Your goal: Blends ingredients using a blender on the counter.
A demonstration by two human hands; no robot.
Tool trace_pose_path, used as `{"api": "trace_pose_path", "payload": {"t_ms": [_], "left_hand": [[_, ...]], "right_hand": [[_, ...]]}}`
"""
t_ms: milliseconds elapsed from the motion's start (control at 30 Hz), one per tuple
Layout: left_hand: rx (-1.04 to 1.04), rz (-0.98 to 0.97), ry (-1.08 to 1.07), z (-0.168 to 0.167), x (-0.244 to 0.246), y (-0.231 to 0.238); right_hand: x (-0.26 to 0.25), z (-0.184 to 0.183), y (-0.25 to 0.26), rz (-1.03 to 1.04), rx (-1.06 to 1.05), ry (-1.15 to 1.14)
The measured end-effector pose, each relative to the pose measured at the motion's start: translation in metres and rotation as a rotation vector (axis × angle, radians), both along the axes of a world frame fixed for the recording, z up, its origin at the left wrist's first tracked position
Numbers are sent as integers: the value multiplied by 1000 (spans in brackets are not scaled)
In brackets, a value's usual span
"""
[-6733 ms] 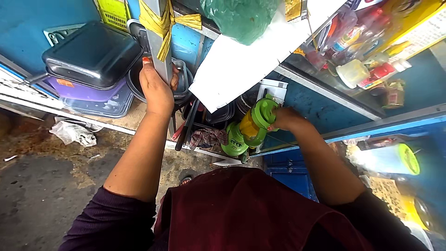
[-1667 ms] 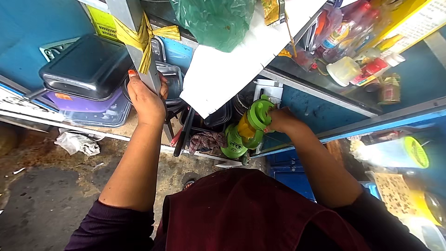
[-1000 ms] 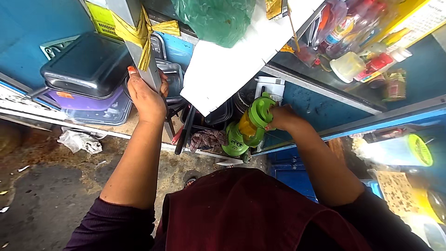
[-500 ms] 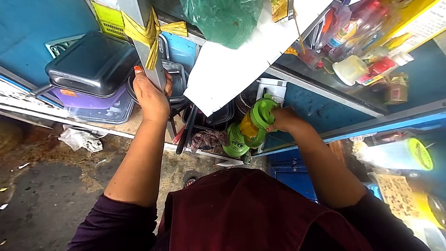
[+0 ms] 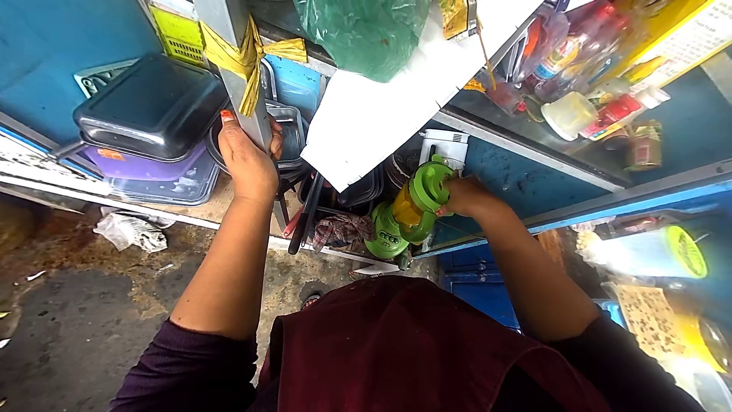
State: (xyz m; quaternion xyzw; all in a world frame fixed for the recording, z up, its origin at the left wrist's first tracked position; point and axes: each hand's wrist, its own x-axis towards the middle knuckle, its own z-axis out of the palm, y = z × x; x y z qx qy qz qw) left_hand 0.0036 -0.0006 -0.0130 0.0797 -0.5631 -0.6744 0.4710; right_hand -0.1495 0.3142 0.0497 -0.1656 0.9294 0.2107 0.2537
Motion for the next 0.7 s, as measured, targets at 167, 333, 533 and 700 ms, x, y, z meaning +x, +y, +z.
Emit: {"api": "trace_pose_path", "payload": {"t_ms": [167, 333, 533, 700], "left_hand": [[-20, -1, -7, -1, 0, -1], [-2, -2, -10, 0, 1, 0], [-1, -2, -5, -1, 0, -1], [-9, -1, -1, -1, 0, -1]], "right_hand": [[1, 1, -1, -4, 6, -1], [1, 2, -2, -3, 16, -2], [0, 0, -2, -7, 13, -2], [-1, 1, -4, 0, 33, -5]]}}
